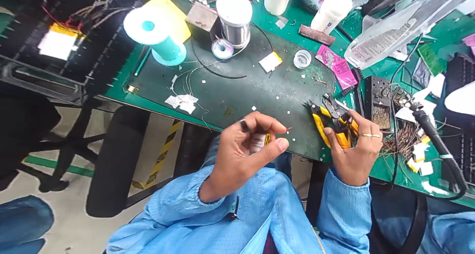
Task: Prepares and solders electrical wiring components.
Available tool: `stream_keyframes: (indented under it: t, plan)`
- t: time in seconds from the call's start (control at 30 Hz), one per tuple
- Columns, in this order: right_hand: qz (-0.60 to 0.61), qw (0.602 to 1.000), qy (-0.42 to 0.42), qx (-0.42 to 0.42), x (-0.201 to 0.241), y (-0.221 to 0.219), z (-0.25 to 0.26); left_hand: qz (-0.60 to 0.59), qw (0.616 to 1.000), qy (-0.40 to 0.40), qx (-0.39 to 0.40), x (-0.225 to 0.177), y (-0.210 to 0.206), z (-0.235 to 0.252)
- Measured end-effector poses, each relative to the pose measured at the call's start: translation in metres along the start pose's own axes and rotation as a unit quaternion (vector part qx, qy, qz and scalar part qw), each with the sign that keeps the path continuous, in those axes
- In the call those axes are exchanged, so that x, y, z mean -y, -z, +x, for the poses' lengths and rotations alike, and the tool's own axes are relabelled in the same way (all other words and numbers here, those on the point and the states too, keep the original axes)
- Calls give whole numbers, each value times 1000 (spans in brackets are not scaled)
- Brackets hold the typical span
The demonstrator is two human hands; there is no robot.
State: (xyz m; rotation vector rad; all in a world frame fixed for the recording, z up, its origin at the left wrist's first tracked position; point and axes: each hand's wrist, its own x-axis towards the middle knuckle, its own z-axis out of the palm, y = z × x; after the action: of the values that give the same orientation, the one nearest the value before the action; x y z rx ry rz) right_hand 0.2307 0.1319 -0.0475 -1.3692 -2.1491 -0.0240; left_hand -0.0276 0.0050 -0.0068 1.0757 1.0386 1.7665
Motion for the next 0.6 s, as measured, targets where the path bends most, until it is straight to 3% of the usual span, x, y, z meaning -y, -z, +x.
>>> stream_keyframes:
  t: [0.27, 0.6]
  plan:
    - [60, 998, -30, -17, -7, -6, 2, -31, 990, 136, 0, 14, 14, 16]
    - [46, 997, -52, -31, -4, -8, -1, 2, 994, 110, 13, 19, 32, 32]
